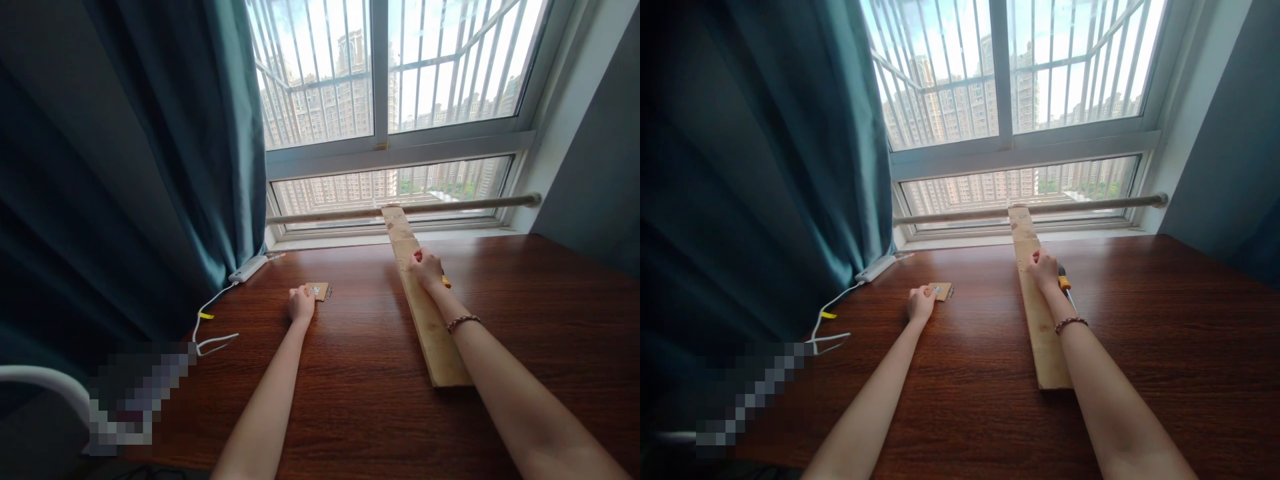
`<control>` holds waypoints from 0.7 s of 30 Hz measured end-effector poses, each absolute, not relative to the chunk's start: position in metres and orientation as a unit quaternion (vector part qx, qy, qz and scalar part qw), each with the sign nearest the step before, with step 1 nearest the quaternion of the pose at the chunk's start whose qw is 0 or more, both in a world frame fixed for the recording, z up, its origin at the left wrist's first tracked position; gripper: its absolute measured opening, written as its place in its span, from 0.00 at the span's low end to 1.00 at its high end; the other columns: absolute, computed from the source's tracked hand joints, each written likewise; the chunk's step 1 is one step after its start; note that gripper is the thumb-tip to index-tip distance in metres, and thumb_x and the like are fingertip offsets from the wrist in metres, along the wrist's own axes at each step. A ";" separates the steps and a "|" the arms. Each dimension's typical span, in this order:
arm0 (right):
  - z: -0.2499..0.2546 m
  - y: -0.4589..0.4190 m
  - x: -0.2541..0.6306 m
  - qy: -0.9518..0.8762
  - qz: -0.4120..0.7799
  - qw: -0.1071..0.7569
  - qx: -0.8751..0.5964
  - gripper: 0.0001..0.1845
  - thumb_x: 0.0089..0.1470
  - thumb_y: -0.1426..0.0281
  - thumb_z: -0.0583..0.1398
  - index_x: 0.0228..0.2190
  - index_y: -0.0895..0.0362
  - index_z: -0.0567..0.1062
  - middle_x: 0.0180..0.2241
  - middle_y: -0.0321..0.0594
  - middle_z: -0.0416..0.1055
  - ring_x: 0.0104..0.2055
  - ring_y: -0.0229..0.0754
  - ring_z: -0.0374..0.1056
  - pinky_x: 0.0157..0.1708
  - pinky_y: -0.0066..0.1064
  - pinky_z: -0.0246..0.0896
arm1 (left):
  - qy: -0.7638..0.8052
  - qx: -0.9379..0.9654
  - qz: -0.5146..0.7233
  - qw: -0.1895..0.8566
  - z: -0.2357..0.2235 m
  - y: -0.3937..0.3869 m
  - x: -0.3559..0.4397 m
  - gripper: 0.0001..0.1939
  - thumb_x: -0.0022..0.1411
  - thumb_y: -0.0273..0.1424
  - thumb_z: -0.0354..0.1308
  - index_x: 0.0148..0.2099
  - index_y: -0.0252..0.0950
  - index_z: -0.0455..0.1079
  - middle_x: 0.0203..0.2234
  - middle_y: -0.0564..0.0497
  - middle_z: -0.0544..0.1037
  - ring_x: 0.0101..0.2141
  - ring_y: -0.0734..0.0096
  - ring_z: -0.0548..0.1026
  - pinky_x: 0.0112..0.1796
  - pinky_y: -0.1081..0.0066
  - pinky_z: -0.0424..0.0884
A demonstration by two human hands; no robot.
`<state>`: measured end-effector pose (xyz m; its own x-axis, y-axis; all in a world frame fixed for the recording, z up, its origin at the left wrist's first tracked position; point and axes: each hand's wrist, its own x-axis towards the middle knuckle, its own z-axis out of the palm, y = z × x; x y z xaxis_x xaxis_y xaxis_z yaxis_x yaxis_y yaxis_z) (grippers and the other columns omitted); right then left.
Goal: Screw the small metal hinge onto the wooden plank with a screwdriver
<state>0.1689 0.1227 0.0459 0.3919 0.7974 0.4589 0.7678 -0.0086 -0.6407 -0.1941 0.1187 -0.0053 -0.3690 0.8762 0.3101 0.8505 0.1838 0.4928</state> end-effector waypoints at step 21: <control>0.022 0.010 0.017 -0.164 0.622 0.683 -0.344 0.10 0.43 0.70 0.64 0.22 0.58 0.67 0.21 0.36 0.69 0.24 0.35 0.66 0.25 0.25 0.62 | 0.469 0.676 0.401 0.404 0.014 0.043 -0.077 0.16 0.53 0.41 0.56 0.34 0.32 0.72 0.27 0.47 0.77 0.24 0.72 0.72 0.24 0.74 0.67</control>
